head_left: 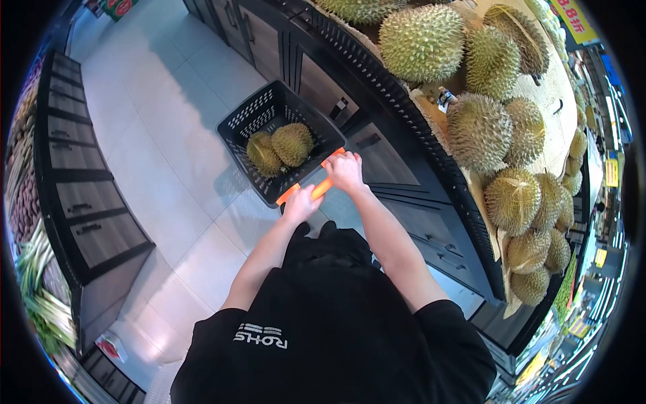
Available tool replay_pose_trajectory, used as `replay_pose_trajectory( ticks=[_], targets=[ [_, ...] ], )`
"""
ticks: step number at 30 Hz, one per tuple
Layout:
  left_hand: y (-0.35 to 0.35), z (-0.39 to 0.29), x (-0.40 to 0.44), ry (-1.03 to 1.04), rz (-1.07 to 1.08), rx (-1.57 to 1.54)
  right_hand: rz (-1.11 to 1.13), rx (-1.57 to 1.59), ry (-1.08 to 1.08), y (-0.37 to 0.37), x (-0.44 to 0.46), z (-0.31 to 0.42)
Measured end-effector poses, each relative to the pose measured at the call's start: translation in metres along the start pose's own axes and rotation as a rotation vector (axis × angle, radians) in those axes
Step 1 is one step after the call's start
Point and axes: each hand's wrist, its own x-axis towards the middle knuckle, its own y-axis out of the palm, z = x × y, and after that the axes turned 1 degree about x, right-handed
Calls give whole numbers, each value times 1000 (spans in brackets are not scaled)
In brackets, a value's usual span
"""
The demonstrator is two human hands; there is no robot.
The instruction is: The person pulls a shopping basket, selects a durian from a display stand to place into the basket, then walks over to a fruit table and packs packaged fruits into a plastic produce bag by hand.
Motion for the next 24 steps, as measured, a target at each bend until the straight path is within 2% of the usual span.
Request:
replay_pose_trajectory(
  ticks=[7,14,24],
  targets=[
    [-12,8,13,-21,65,-25,-20,14,-18,0,15,8],
    [-23,8,19,-56,69,-72,10,8,-20,-2,26,14],
    [-32,13,32,-106,53,-67,-69,22,-60,-3,45,22]
  ],
)
